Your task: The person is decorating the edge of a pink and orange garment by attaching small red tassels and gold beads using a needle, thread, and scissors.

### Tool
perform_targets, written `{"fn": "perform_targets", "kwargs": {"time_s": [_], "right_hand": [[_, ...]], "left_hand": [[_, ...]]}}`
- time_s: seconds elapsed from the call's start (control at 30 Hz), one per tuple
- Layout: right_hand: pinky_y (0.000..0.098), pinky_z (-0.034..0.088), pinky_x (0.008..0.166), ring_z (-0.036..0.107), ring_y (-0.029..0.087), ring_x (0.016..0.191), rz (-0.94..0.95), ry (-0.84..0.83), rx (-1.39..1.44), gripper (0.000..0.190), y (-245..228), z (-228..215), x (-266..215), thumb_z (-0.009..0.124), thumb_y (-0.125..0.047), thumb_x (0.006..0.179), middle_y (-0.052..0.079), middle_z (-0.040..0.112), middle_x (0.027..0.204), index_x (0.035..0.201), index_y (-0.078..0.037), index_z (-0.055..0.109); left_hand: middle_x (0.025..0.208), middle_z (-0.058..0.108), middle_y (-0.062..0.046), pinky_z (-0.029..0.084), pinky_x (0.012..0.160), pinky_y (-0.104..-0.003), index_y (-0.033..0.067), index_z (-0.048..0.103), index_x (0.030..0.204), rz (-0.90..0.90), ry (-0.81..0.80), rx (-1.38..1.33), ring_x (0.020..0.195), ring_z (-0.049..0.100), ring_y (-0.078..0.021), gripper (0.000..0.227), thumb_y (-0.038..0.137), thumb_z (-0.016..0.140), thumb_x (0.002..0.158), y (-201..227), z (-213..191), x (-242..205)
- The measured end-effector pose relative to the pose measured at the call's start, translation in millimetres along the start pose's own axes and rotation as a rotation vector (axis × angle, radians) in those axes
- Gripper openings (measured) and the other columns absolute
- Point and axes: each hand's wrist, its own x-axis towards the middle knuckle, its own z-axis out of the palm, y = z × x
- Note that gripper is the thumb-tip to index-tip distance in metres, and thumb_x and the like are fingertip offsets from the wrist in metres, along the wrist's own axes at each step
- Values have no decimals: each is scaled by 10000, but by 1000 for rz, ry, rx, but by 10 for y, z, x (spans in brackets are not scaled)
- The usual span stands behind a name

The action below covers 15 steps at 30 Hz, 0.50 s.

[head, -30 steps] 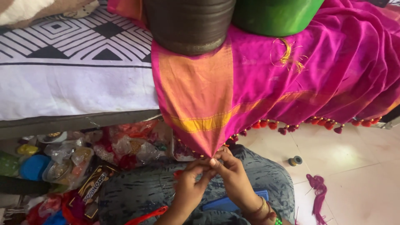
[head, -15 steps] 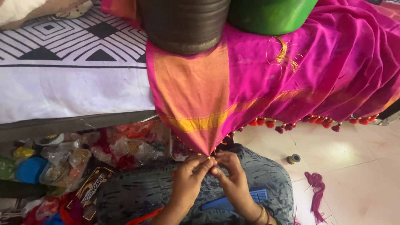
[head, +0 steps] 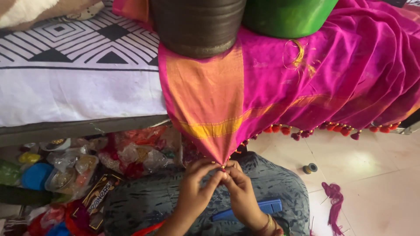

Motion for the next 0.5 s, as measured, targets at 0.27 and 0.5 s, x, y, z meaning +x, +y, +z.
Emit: {"fn": "perform_targets", "kwargs": {"time_s": [0.27, 0.5], "right_hand": [[288, 498, 923, 597, 127, 1019, 22, 4, -163, 209, 48, -203, -121, 612, -95, 1007, 54, 612, 1151, 1177, 18, 660], [292, 489, 925, 599, 122, 1058, 67, -122, 11, 196, -339, -57, 94, 639, -111, 984, 35, 633, 1113, 1150, -8, 628]], "left_hand": [[1014, 731, -43, 545, 809, -276, 2, 776, 1006, -583, -99, -710, 895, 681, -137, 161, 120, 691, 937, -172, 276, -88], [1009, 755, -47, 528, 903, -338, 47, 761, 940, 41, 153, -40, 996, 702, -211, 104, 108, 774, 857, -102, 271, -222]]}}
